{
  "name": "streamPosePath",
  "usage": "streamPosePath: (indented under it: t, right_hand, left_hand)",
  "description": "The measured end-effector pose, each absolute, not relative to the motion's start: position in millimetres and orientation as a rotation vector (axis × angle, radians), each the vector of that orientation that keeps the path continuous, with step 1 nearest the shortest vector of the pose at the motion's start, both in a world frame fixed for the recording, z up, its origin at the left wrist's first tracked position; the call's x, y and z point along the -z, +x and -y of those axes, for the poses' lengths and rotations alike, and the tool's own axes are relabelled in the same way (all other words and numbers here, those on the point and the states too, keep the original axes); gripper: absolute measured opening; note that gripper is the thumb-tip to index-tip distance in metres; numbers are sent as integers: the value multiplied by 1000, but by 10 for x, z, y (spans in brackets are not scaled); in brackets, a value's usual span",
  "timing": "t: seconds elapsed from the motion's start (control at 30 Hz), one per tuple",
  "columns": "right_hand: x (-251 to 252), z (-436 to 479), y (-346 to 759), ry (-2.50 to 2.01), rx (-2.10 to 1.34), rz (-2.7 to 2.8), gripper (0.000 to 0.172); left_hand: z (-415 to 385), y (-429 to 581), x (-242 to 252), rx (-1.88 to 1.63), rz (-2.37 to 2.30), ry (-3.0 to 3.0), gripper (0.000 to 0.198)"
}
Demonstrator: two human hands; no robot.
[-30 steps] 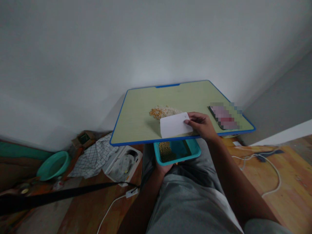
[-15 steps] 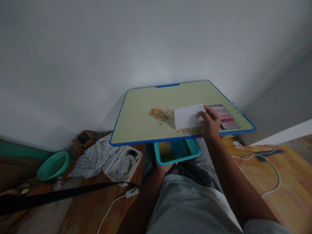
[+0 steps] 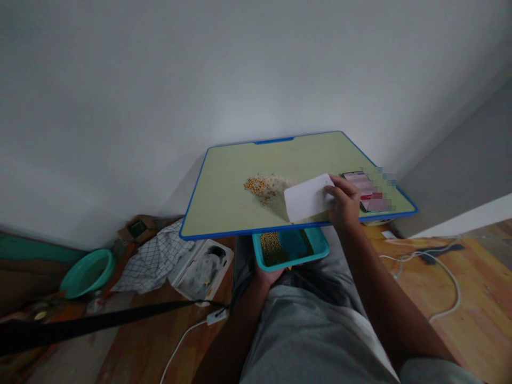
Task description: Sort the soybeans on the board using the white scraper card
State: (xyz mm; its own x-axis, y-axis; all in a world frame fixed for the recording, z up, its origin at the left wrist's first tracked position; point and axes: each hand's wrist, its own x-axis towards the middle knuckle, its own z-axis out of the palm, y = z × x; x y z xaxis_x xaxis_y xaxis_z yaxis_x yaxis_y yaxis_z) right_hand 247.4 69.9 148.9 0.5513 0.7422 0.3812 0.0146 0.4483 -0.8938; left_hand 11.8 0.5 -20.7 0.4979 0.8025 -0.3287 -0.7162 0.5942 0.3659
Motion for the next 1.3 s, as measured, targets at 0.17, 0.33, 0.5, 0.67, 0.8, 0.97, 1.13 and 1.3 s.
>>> streamPosePath:
  t: [0.17, 0.33, 0.5, 0.67, 0.8, 0.97, 1.13, 1.3]
  right_hand:
    - [-1512, -694, 2455, -1004, -568, 840, 22]
    - [-1544, -683, 2437, -980, -612, 791, 22]
    - [-1552, -692, 2435, -993, -591, 791, 22]
    - [-1552, -710, 2434, -969, -581, 785, 21]
    - [-1547, -725, 2431, -974, -625, 859, 29]
    - [-1588, -691, 2383, -958, -735, 960, 37]
    - [-1611, -670, 2362, -979, -758, 1026, 35]
    - [-1600, -676, 2376, -992, -706, 1057, 33]
  left_hand:
    - [5, 120, 183, -950, -486, 186, 54]
    - [14, 111, 198, -976, -482, 190, 53]
    - [2, 99, 246, -986, -504, 184, 50]
    - [5, 110, 213, -953, -483, 186, 53]
    - [5, 123, 187, -945, -474, 178, 58]
    - [10, 118, 220, -961, -478, 167, 62]
    - [22, 115, 269, -973, -502, 150, 60]
    - [14, 117, 315, -975, -509, 148, 63]
